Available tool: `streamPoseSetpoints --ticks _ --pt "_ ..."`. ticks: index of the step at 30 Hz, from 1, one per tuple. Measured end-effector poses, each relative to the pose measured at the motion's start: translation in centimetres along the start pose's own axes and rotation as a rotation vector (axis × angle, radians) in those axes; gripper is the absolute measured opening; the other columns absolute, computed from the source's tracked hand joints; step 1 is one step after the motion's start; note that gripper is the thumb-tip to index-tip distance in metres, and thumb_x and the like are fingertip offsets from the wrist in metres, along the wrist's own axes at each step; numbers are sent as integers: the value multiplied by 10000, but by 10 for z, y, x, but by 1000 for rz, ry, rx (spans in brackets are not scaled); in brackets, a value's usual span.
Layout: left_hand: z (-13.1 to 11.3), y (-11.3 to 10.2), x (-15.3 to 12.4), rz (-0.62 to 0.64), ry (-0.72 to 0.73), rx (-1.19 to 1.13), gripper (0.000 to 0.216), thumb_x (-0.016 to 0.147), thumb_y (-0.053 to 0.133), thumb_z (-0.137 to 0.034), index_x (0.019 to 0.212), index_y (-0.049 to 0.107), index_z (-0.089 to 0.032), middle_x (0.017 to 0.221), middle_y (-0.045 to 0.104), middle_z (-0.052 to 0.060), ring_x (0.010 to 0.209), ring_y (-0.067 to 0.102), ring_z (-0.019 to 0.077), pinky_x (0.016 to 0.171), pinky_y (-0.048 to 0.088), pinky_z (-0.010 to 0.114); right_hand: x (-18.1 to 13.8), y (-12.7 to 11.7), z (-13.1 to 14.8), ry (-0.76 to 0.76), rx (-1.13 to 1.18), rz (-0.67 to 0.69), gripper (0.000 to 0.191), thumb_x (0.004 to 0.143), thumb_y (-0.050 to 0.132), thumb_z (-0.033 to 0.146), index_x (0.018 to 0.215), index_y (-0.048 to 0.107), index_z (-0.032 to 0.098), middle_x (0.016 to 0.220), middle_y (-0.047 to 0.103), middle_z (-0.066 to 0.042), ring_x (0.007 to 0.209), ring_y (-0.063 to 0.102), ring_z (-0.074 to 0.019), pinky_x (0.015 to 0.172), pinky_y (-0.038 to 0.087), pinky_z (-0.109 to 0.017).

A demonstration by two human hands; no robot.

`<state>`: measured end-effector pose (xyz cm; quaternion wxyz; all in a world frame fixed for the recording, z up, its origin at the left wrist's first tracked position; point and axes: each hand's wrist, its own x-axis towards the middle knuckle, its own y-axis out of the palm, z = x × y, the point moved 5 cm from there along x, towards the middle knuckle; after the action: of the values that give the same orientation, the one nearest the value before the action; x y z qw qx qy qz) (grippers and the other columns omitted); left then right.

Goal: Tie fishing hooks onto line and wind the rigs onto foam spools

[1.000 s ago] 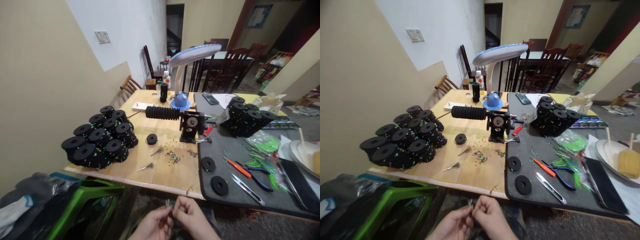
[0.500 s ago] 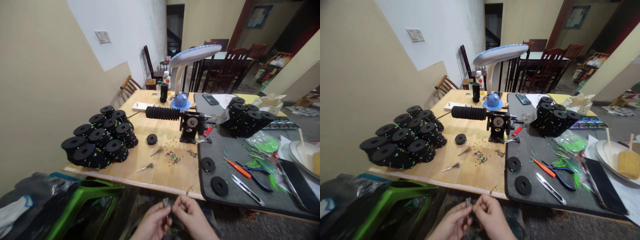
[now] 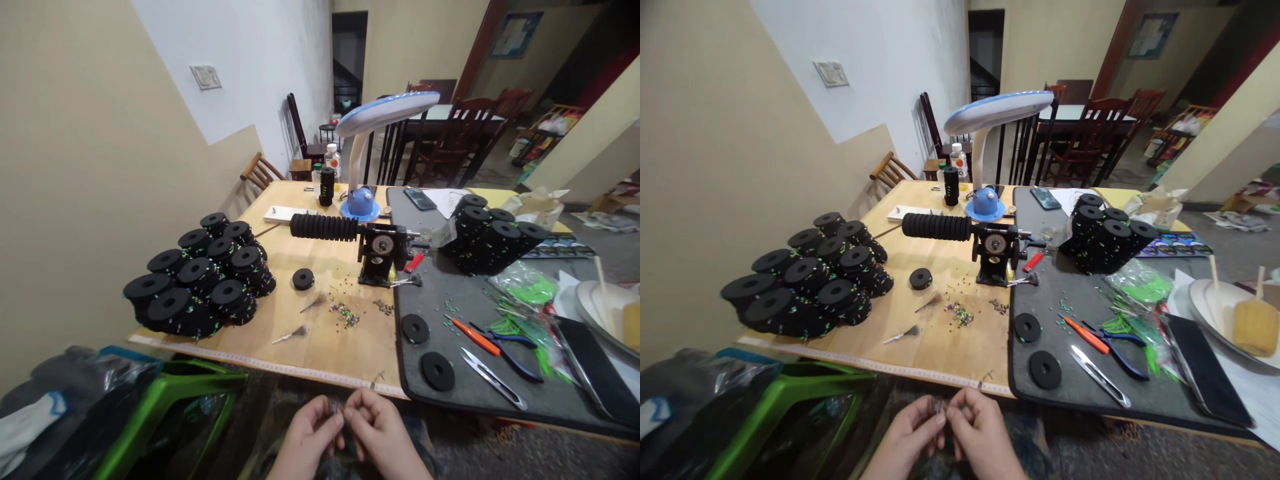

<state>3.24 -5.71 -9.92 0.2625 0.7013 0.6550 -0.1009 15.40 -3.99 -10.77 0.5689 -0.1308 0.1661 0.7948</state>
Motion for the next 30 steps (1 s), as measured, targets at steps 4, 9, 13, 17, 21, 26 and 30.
streamPoseSetpoints --ticks 4,9,13,17,21,26,30 --pt "0 1 0 -3 -7 10 458 625 794 -564 689 633 -139 525 563 -33 486 490 102 477 345 202 0 0 -1 18 -3 -31 420 736 625 604 707 488 208 391 458 106 290 342 -54 338 215 -164" --pt "-1 2 0 -9 -4 -10 448 629 799 -551 677 625 -140 537 568 -28 498 519 108 481 363 201 -1 1 0 42 22 -68 454 698 631 639 691 467 216 371 436 113 283 311 -50 330 193 -162" --pt "-5 4 -1 -21 7 -27 452 614 802 -560 670 605 -157 571 571 -31 516 548 119 471 394 203 -2 1 1 20 -8 -95 447 712 617 637 698 468 216 393 467 96 298 313 -52 341 213 -167" --pt "-6 4 0 -46 -1 -7 481 614 778 -601 662 585 -163 523 547 -43 467 523 109 426 371 187 -4 -3 3 -48 -140 -126 395 762 596 581 690 498 205 396 422 100 320 338 -66 364 245 -179" --pt "-8 3 -1 -72 58 18 429 672 765 -555 680 612 -155 500 539 -39 438 483 93 412 346 175 -6 -5 5 -112 -243 -115 301 813 590 466 693 529 198 422 434 91 364 382 -81 408 281 -192" --pt "-13 3 -4 -98 169 15 364 689 782 -491 725 676 -145 628 597 1 480 509 97 422 351 181 -7 -7 9 -133 -310 -97 196 810 575 350 693 544 197 447 433 88 402 386 -90 432 284 -201" --pt "-14 5 -4 -94 188 47 362 695 774 -499 729 670 -153 655 589 1 497 525 104 426 373 184 -7 -6 16 -140 -319 -107 154 748 590 304 657 528 197 449 416 91 417 366 -88 447 273 -203"
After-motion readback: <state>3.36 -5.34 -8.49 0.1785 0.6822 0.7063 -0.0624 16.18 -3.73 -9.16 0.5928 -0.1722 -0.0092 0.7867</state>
